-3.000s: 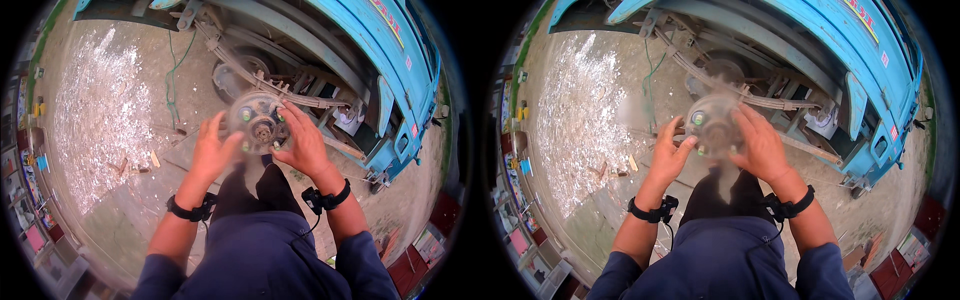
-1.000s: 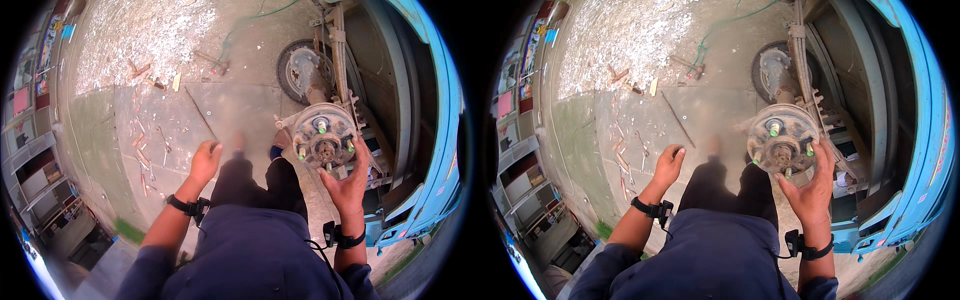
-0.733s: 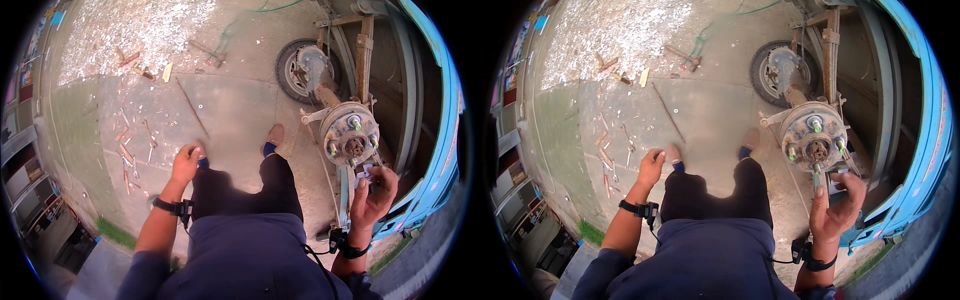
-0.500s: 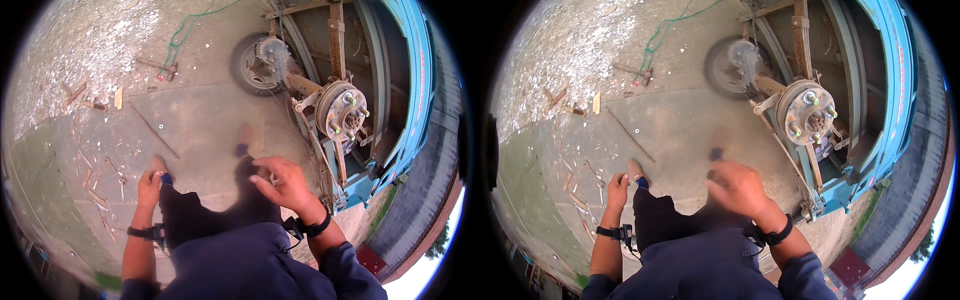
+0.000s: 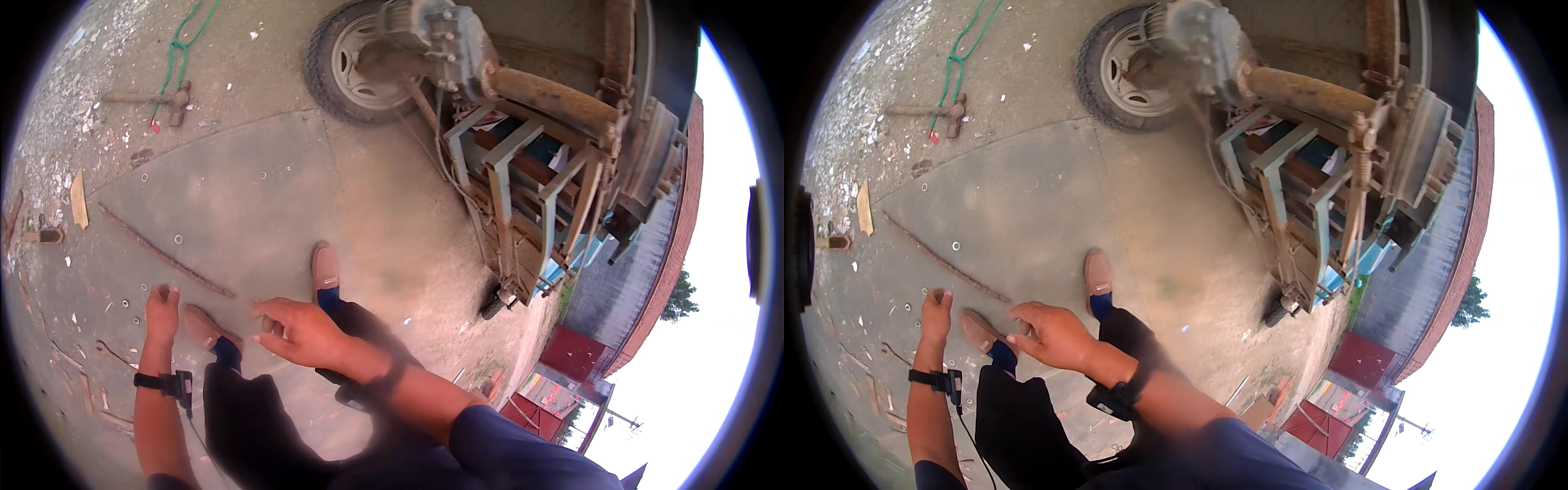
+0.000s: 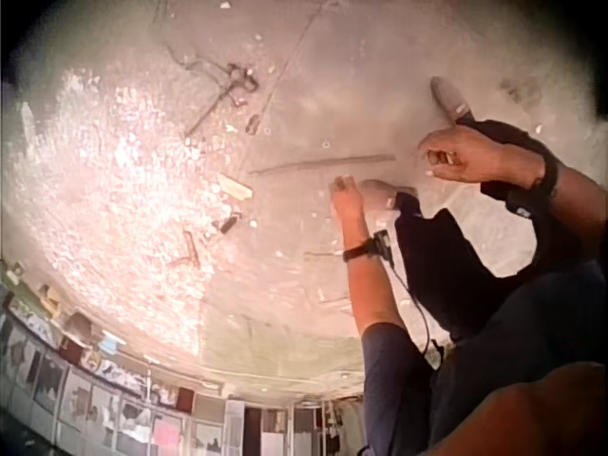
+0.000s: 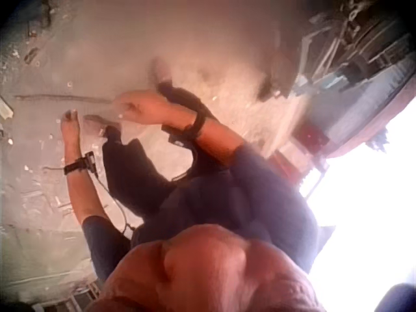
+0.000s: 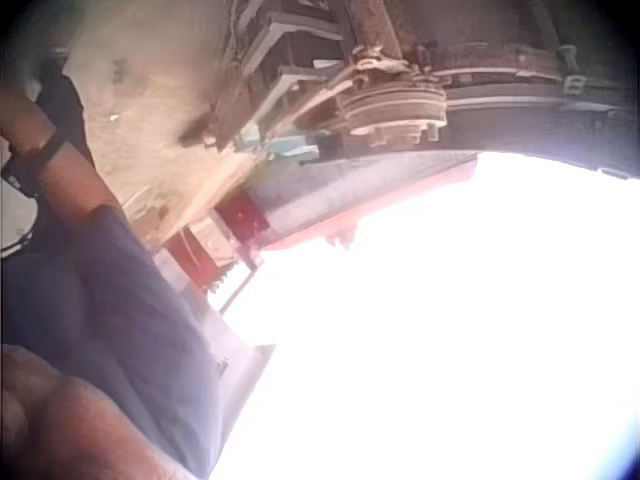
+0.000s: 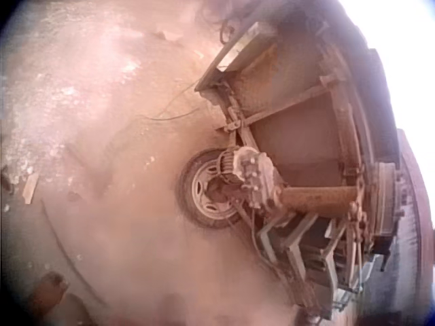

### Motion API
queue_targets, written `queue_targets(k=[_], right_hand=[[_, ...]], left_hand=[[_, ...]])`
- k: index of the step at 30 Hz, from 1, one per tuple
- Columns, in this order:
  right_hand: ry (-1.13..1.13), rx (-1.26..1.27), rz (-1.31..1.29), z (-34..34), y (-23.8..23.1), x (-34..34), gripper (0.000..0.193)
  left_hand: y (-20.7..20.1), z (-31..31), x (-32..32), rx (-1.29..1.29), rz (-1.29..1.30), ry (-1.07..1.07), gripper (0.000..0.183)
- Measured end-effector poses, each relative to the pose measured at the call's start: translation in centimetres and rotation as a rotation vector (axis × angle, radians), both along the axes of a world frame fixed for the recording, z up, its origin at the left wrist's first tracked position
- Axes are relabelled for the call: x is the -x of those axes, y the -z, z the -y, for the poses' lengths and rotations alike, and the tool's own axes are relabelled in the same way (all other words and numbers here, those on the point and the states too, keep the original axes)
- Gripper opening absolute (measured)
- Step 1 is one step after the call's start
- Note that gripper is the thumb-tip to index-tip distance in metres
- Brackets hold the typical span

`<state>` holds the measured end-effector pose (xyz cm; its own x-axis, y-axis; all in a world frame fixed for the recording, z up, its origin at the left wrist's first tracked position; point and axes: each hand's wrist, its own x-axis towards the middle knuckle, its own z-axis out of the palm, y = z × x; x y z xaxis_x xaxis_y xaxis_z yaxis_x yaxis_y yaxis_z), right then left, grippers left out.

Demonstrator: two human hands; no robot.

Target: The person uses a hammer and other metal tools to strike and detach the wheel hub assembly from a vehicle axle.

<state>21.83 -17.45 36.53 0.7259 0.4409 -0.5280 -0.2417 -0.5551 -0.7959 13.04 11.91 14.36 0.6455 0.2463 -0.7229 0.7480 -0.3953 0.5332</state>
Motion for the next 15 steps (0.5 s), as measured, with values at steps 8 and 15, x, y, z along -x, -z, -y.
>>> queue_targets(k=[8,15], right_hand=[[0.060,0.005,-0.050,3.7,6.0,-0.4,0.037],[0.189,-0.071,-0.105,6.0,7.3,-3.8,0.035]], left_hand=[[17.8,2.1,-0.2,-0.049,-0.172,-0.159,0.051],[24.4,1.0,3.4,-0.060,-0.170,-0.415,0.057]])
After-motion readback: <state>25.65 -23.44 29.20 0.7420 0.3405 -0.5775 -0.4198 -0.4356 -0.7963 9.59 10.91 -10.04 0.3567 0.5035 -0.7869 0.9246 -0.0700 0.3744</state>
